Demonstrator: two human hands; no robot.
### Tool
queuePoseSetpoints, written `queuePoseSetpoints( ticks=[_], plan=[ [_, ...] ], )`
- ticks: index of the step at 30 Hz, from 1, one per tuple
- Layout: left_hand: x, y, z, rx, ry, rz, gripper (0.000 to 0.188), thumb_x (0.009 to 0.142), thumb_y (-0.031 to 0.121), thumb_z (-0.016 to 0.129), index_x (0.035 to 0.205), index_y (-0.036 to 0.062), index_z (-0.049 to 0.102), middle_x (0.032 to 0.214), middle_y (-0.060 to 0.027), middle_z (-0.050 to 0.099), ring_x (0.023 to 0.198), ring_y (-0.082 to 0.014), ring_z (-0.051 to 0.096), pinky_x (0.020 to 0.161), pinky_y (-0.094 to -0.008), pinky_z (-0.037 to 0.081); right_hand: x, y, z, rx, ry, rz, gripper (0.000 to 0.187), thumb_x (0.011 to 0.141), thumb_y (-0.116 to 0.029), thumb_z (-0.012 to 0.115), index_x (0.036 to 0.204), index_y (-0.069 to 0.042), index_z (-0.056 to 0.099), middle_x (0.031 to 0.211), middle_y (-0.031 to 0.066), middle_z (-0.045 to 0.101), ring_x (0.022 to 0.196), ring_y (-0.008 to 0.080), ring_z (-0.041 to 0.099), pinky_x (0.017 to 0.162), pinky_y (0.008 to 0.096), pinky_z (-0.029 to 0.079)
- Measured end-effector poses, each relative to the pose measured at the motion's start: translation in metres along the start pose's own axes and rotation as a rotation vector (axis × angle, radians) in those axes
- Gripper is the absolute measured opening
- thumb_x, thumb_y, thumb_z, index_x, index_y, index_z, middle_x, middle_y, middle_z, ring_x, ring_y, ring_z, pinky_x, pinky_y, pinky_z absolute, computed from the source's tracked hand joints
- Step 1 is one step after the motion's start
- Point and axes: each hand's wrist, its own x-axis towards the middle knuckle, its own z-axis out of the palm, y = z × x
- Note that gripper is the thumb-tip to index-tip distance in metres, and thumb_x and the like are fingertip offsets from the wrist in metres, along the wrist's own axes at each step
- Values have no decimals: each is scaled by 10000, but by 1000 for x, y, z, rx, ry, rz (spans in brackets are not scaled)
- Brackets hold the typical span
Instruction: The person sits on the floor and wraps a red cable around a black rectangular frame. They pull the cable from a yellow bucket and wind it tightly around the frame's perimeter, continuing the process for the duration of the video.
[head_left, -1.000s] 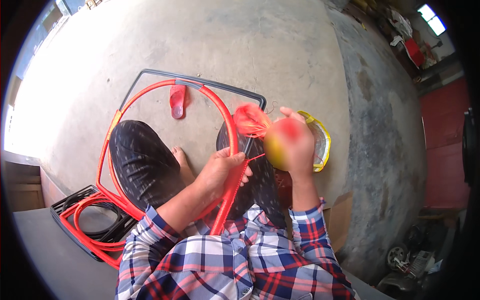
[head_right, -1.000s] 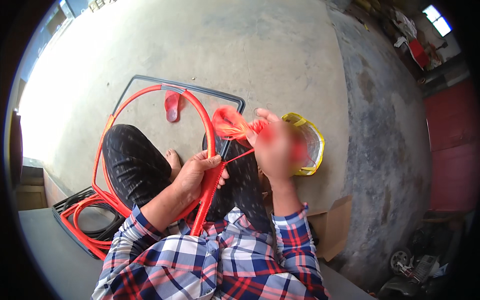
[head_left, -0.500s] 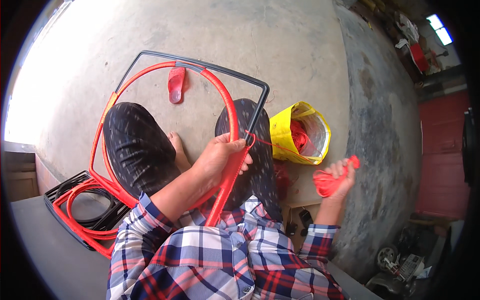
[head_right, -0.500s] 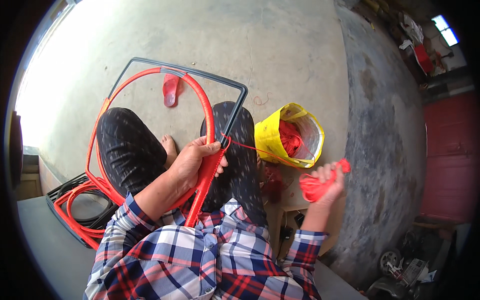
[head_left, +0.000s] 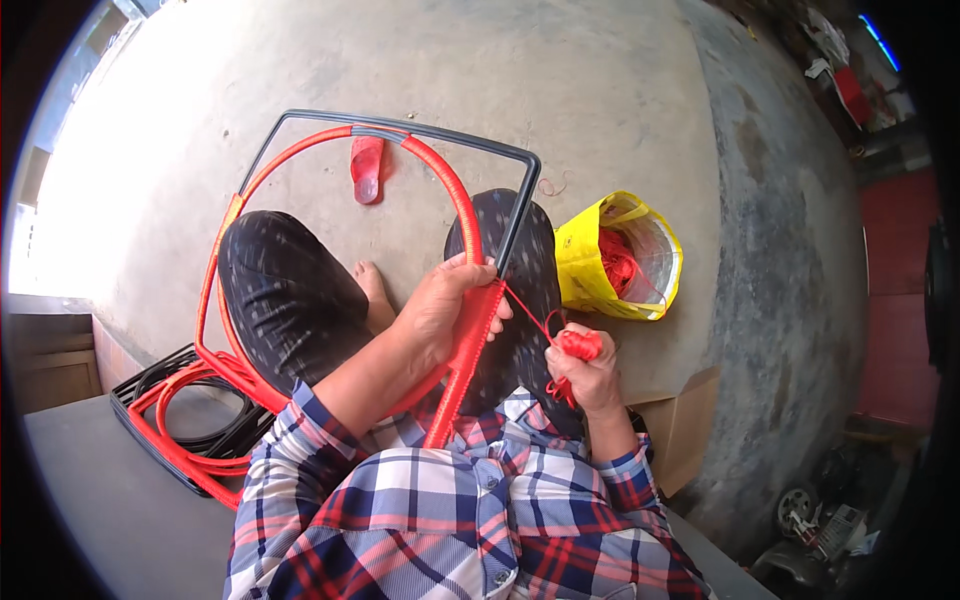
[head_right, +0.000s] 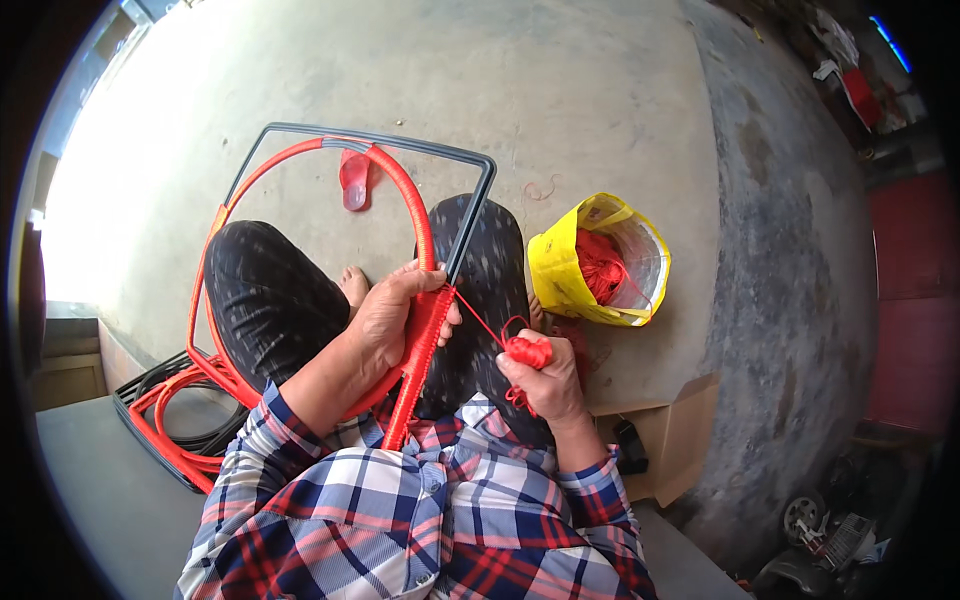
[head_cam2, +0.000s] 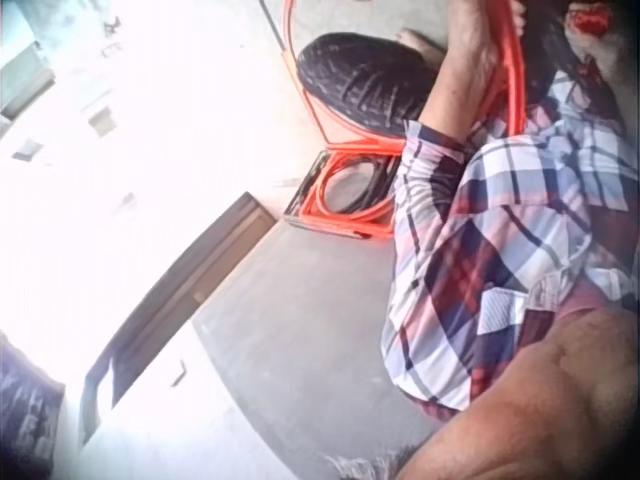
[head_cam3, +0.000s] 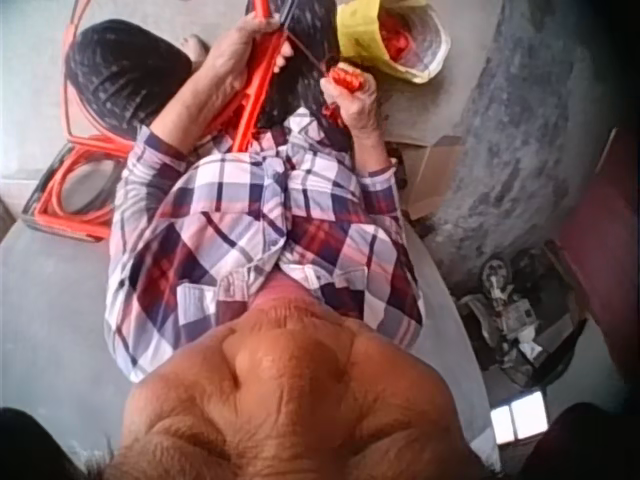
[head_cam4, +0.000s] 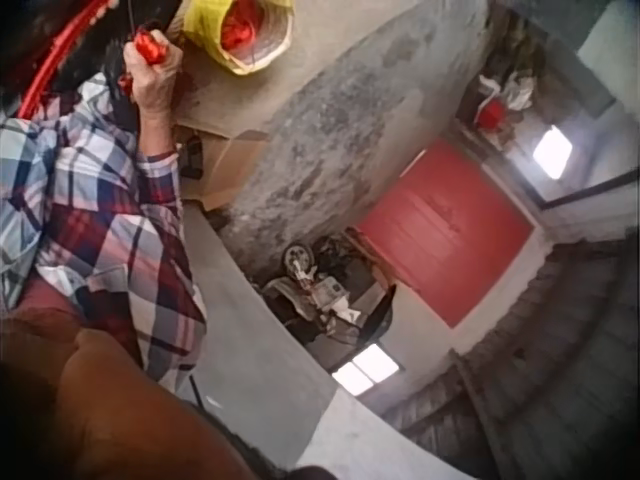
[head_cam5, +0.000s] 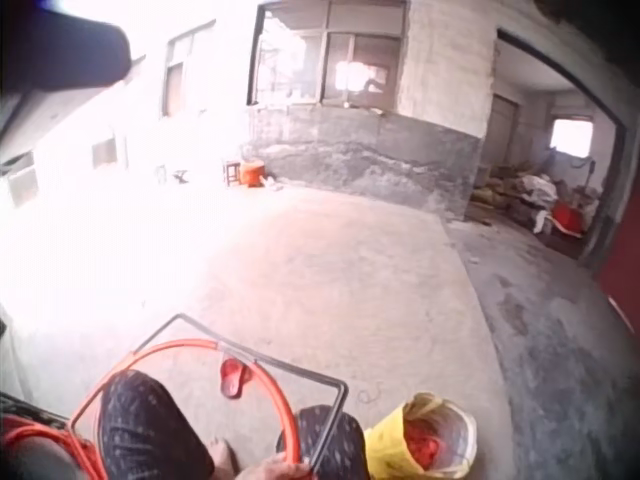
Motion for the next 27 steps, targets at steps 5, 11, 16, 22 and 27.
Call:
queuePoseSetpoints(
  ticks=[5, 11, 16, 22, 27],
  plan=[
    [2, 1, 1, 43, 7, -27, 144, 913, 160, 500, 1025, 71, 486, 795, -172, 664, 647, -257, 657, 588, -374, 571, 31, -2, -23, 153, 241, 157, 86, 915, -127, 613, 941, -44, 609, 756, 5, 569, 654, 98, 541, 627, 249, 447],
    [-1, -12, 2, -66, 34, 184, 458, 872, 241, 553, 1272, 33, 470, 1286, -117, 535, 1003, -231, 616, 809, -396, 554, 84, -71, -29, -434, 191, -242, 378, 910, -88, 546, 1274, 12, 555, 1095, 116, 636, 1034, 193, 595, 912, 329, 463],
    [-8, -10, 14, -101, -24, 474, 799, 823, 214, 597, 1512, 36, 234, 1502, -111, 331, 1281, -253, 445, 1079, -412, 387, 133, -86, 24, -1109, 105, -689, 146, 732, -64, 646, 875, -86, 655, 908, 72, 657, 953, 270, 637, 761, 437, 525],
    [-6, -6, 3, -223, -311, 451, 864, 834, 156, 605, 1553, 62, 137, 1525, -121, 345, 1378, -253, 391, 1123, -388, 340, 144, -78, 24, -974, -81, -576, 285, 767, -127, 696, 1038, -51, 654, 1118, 105, 644, 1108, 312, 593, 961, 457, 463],
    [-9, 0, 13, -162, -235, 336, 790, 789, 360, 624, 1457, 17, 380, 1396, -116, 515, 1254, -221, 503, 1071, -341, 369, 104, -63, -6, -628, 430, -732, 445, 740, -127, 756, 1143, -17, 603, 1226, 199, 585, 1130, 355, 569, 992, 439, 443]
  ],
)
